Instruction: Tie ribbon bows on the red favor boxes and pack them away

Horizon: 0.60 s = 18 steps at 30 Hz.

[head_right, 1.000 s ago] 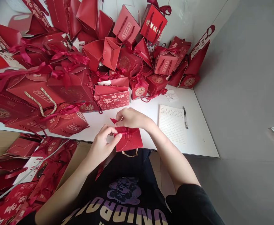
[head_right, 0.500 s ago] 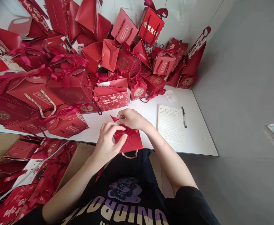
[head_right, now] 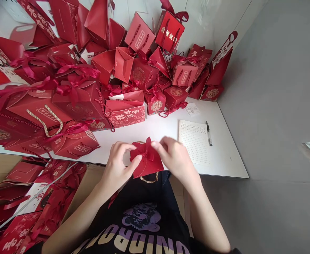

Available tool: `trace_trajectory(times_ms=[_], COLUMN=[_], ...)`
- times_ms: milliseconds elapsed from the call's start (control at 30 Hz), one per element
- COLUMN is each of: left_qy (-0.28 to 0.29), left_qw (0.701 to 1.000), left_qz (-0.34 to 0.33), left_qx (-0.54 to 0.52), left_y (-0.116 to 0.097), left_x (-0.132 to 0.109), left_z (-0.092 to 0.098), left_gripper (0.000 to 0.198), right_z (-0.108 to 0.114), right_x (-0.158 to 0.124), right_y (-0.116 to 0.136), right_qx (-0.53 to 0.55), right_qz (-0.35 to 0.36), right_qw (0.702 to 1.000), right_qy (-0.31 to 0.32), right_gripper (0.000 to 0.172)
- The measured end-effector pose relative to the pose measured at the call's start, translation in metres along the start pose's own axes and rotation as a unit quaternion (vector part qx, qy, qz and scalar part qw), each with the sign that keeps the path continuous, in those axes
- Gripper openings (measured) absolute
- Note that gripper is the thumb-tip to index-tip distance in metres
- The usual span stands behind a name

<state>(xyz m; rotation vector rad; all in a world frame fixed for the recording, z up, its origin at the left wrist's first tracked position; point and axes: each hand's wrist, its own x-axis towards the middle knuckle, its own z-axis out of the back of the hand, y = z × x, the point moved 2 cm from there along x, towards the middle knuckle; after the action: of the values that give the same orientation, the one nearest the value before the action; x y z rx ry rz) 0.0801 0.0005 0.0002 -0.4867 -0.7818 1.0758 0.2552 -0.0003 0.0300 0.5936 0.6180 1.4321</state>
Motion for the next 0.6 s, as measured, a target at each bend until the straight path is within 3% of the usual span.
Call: trace_trajectory(times_ms=[133,300,433,600], left_qy=[0.021,0.060,0.114,0.159], left_qw=[0.999,0.989,0.967,0.954], left_qz=[0.044,0.105,0.166,0.181], left_qx=[-0.008,-0.086,-0.155,-0.177], left_y=[0.005,0.009,0.016,0.021], left_x=[-0.004,-0.001,0.003,0.006], left_z=[0.003,0.001,0.002,0.003], left_gripper=[0.014,0.024,0.029,0.034], right_z=[-0.009,-0.024,-0.027,-0.031], right_x=[-0.031,-0.026,-0.019,-0.017], right_y=[-0.005,-0.009,-0.017,-0.029], right_qx=[-0.004,0.044,0.169,0.332], right_qz=[-0.031,-0.059,-0.083,-0.087], right_qw=[0.999,0.997,0.981,0.936], right_qy=[0.032,0.004,0.054,0.081], right_gripper=[0.046,0.039,0.037,0.037])
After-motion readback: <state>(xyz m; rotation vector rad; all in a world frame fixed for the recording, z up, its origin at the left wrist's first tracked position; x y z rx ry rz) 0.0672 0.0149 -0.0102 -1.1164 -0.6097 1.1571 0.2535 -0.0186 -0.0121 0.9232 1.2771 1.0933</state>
